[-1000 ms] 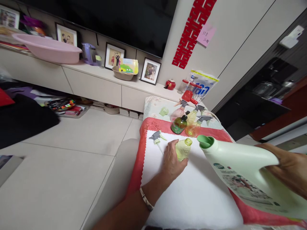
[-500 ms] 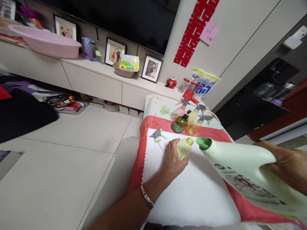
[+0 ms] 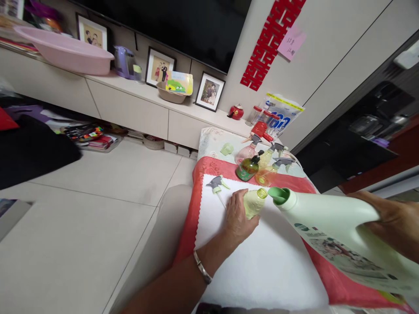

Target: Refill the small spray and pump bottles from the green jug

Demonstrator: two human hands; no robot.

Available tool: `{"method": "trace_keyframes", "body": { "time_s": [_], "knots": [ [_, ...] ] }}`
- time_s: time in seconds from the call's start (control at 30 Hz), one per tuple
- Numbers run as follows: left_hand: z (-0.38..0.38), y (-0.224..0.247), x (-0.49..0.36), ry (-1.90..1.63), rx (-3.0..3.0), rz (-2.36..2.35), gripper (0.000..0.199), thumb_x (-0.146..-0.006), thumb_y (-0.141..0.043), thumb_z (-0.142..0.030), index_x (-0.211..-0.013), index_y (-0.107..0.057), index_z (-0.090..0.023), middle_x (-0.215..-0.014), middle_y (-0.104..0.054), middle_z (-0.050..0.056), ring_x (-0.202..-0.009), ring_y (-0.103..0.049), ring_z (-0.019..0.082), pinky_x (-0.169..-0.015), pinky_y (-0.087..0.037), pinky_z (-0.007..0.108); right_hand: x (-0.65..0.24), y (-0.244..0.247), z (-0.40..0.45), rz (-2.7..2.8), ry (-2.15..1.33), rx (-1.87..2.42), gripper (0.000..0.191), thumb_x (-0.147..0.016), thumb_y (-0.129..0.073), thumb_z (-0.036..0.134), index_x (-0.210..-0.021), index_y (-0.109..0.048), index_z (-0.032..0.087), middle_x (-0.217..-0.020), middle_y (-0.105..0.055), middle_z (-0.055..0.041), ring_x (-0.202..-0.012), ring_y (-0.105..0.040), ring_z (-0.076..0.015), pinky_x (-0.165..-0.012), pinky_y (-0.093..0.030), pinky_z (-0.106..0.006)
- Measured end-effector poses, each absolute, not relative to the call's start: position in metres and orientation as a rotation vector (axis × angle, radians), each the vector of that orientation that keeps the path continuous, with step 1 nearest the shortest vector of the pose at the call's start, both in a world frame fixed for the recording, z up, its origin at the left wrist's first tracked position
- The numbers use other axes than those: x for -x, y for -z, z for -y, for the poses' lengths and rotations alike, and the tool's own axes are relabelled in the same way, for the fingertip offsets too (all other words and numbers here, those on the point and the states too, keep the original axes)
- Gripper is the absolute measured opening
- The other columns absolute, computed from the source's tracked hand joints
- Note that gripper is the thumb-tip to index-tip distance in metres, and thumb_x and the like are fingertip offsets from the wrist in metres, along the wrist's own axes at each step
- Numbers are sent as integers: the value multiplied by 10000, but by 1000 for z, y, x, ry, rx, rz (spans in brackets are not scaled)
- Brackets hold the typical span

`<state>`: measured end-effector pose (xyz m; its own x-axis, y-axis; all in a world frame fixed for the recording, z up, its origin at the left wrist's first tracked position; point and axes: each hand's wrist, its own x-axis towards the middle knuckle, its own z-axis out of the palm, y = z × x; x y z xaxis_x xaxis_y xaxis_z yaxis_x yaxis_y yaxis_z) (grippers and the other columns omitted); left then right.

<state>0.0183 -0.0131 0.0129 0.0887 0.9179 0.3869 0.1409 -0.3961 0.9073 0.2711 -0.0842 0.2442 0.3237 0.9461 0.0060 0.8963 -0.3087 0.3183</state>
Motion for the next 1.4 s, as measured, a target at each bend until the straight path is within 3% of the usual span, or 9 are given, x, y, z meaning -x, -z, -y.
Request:
{"method": "trace_keyframes", "body": {
  "time_s": [0.27,1.0,1.4],
  "knots": [
    [13,-14,-18,-1361,-1653,-1062,737,-657,-708,-100,-1309,-389,-227,-1266,-555,112,-1213,-532,320,-1065,-441,532,-272,-245,80,-1639,-294,-2314,525,-641,-495,422,-1148,-633,414,-745,-666,48,-624,-647,-213,-531,-409,-249],
    [13,-13,-18,-1348,-1657,-1064,767,-642,-716,-106,-1320,-388,-252,-1276,-551,97,-1221,-533,315,-1072,-439,513,-267,-251,75,-1679,-261,-2294,527,-633,-493,411,-1139,-639,380,-789,-672,33,-684,-653,-219,-553,-412,-257],
    [13,-15,-17,-1349,-1658,-1065,760,-644,-716,-100,-1321,-393,-224,-1280,-555,112,-1221,-527,313,-1078,-436,506,-267,-257,69,-1535,-285,-2275,535,-664,-541,415,-1195,-587,455,-817,-665,65,-704,-647,-200,-558,-420,-258]
  ]
}}
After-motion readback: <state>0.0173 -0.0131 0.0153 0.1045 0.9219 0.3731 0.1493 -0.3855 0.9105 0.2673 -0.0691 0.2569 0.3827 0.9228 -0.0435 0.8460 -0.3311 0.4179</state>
